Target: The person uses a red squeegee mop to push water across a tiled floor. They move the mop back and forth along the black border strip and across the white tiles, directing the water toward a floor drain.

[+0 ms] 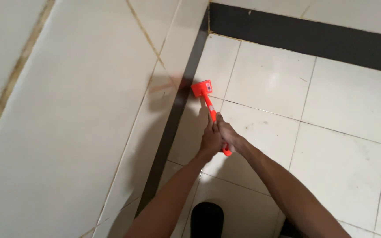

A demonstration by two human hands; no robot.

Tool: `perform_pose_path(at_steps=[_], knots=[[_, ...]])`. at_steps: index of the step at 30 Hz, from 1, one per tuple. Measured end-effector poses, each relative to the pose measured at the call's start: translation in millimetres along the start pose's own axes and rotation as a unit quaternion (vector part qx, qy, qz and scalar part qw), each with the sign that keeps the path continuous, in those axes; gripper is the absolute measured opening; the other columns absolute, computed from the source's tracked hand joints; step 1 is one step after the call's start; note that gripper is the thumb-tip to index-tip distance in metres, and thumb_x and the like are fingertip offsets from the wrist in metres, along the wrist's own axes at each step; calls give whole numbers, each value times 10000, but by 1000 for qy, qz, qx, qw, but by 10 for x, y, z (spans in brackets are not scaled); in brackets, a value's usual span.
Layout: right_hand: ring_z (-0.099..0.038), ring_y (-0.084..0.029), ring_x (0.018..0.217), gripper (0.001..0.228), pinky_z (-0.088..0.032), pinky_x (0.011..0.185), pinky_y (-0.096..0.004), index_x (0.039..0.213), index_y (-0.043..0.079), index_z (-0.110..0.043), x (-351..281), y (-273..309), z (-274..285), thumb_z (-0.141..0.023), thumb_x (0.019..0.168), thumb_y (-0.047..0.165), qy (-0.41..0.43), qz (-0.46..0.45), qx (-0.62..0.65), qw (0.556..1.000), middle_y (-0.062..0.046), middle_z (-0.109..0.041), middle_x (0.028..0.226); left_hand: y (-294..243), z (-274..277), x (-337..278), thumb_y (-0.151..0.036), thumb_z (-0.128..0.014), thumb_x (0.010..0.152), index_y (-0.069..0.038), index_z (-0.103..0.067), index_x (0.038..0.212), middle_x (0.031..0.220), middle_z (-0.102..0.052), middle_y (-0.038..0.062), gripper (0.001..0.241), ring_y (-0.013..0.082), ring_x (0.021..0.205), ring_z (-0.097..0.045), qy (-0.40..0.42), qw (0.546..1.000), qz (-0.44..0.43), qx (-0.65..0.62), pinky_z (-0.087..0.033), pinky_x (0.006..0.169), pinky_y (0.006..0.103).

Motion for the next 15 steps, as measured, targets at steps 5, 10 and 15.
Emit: perform_pose_path(at_steps=[5, 10, 15], knots=[[-393, -174, 477, 672, -325, 384, -358, 864, 110, -512, -346, -106, 515, -219, 1026, 692, -80, -22, -28, 996, -31, -447, 634, 33, -622, -60, -385, -352, 1055, -279, -111, 1637, 1220, -645, 151, 639, 252, 990, -686, 43, 995, -72, -49, -575, 799, 357], [-460, -156, 519, 680, -391, 409, -355, 906, 95, -566, -821, -330, 1158, -239, 1012, 682, -150, -24, 12, 988, -24, -517, 673, 175, -1546, -56, -344, -376, 1148, -155, -216, 1665, 1146, -574, 127, 573, 189, 975, -591, 146, 956, -163, -197, -555, 774, 333], [-417, -211, 558, 715, -343, 462, -400, 872, 82, -549, -1413, -579, 1734, -195, 1013, 687, -223, -47, 20, 974, -58, -480, 672, -246, -2038, -721, -341, -336, 1064, -305, -61, 1638, 1080, -580, 108, 637, 235, 833, -648, 209, 976, -43, -37, -576, 652, 414]])
Point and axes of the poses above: each hand's wrist, its own x-axis towards the middle knuckle, its own z-axis out of the back of the hand, y = z × x, the point moved 10 cm from there along x, towards the middle knuckle
